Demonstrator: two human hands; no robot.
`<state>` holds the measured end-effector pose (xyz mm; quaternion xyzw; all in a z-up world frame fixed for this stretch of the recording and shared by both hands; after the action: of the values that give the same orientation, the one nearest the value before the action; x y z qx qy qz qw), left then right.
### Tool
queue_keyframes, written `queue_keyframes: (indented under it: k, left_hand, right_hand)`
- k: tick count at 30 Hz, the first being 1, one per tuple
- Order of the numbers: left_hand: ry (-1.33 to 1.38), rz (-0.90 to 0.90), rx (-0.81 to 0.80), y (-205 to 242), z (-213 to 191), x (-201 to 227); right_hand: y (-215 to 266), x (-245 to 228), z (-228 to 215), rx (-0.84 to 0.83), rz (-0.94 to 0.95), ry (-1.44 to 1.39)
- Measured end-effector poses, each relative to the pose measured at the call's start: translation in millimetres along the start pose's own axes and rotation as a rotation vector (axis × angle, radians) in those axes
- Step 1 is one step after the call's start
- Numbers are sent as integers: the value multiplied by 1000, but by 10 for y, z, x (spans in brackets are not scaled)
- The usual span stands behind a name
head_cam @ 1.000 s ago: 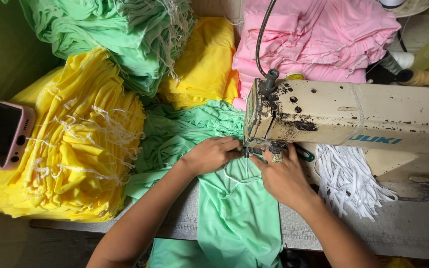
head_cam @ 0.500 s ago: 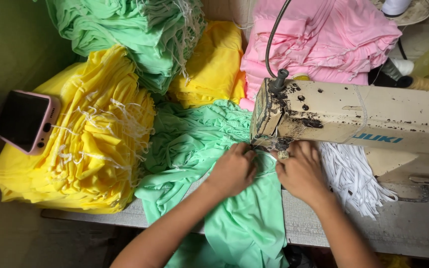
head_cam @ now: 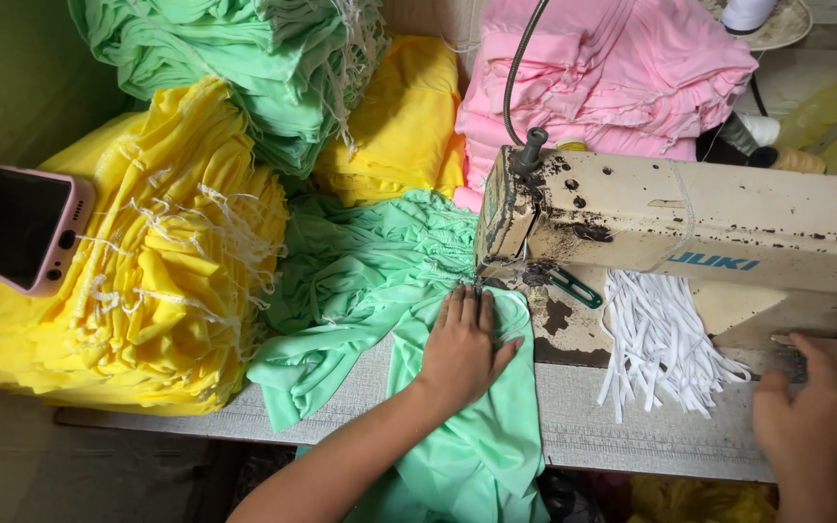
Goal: Attaching elastic bands to fabric pieces at a sewing machine workstation
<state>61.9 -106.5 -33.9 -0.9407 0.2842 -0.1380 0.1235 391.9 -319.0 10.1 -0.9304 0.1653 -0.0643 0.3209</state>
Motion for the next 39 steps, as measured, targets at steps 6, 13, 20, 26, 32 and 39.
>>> queue_keyframes:
  k: [6, 13, 20, 26, 32, 39]
  left_hand:
    - [-18, -10, -10, -6, 6, 6]
    - [-128, -11, -88, 28, 38, 36]
    - [-203, 16, -10, 127, 36, 84]
    - [-232, 25, -59, 107, 6, 81]
    - [-148, -21, -79, 35, 8, 43]
    - [-264, -102, -135, -84, -48, 142]
  right_hand:
    - [275, 99, 291, 54, -90, 55]
    - [401, 81, 506, 45, -9, 101]
    - [403, -13, 452, 135, -59, 14]
    - [222, -290, 161, 235, -105, -171]
    - [172, -398, 77, 182, -61, -199]
    - [165, -434, 49, 152, -20, -189]
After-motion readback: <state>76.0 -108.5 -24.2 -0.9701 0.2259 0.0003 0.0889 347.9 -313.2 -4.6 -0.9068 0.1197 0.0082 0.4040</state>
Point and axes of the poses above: each hand's wrist, its own y-axis away from the middle knuckle, its own z-axis out of the palm, x = y × z, the point moved 2 cm from there along -y, towards the middle knuckle, and after that the axes turned 12 degrees about -z, right-handed, at the moved point
